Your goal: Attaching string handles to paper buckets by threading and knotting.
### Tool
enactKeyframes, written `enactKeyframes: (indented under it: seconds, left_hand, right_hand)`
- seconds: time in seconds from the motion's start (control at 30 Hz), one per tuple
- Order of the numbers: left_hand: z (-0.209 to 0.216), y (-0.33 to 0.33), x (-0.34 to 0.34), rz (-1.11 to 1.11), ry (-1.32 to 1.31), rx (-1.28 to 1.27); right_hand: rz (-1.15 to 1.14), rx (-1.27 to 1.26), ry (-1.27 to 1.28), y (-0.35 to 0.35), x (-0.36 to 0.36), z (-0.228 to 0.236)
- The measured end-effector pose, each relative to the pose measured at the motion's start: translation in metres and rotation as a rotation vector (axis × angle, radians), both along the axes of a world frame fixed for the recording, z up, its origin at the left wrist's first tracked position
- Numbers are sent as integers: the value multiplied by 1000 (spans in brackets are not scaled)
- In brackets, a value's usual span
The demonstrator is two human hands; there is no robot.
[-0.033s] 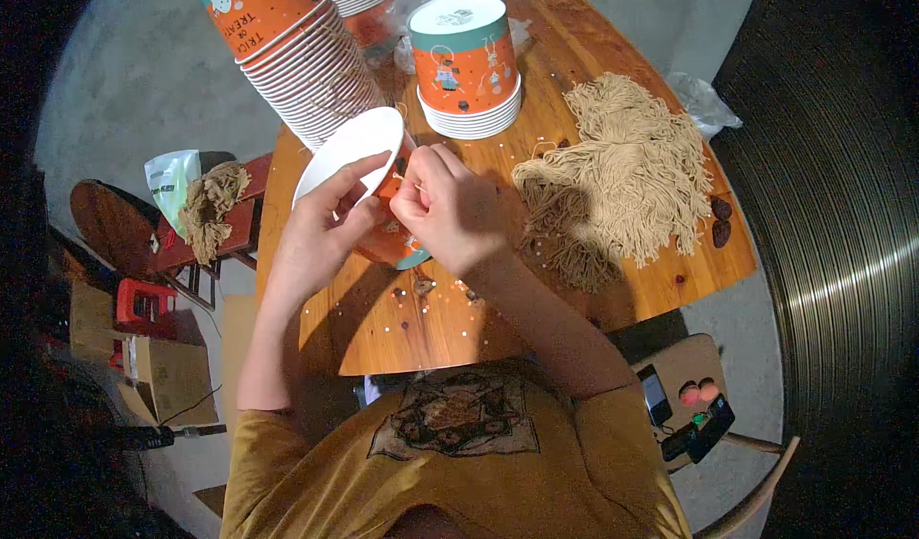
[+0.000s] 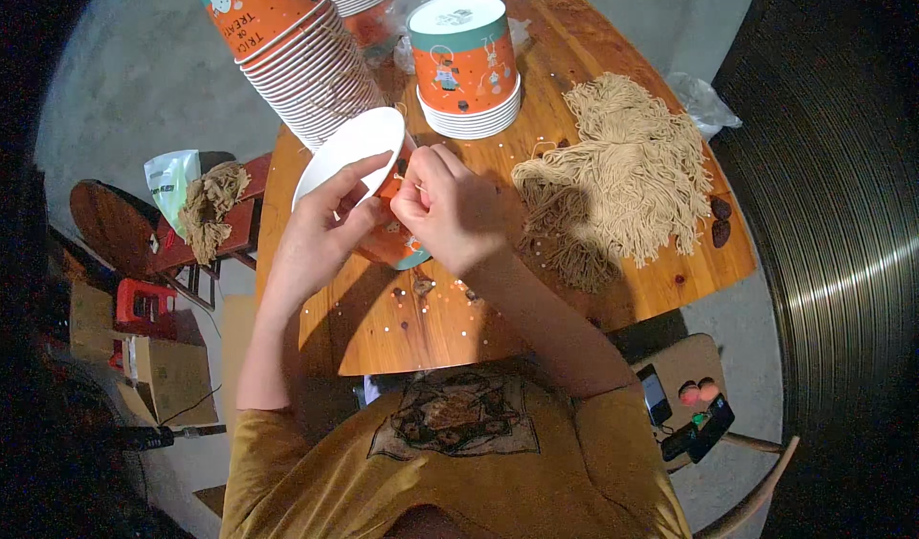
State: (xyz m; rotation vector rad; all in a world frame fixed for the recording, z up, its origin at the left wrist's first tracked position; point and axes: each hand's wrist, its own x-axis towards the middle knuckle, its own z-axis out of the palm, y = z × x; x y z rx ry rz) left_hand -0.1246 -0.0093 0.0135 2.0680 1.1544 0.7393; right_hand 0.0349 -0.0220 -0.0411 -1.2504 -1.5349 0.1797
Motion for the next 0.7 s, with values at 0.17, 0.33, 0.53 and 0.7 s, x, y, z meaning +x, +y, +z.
enactKeyframes:
  seconds: [0.17, 0.33, 0.53, 0.7]
  left_hand:
    - [-10, 15, 2, -173, -82, -91]
    - [-22, 35, 12, -251, -7, -340]
    - [-24, 35, 25, -207, 159, -177]
    - [-14, 27, 30, -66, 134, 551]
  right_hand:
    - [13, -63, 48, -4, 4, -7]
    - [-21, -147, 52, -5, 10, -23]
    - [25, -293, 82, -7, 21, -25]
    - [231, -276, 133, -9, 52, -30]
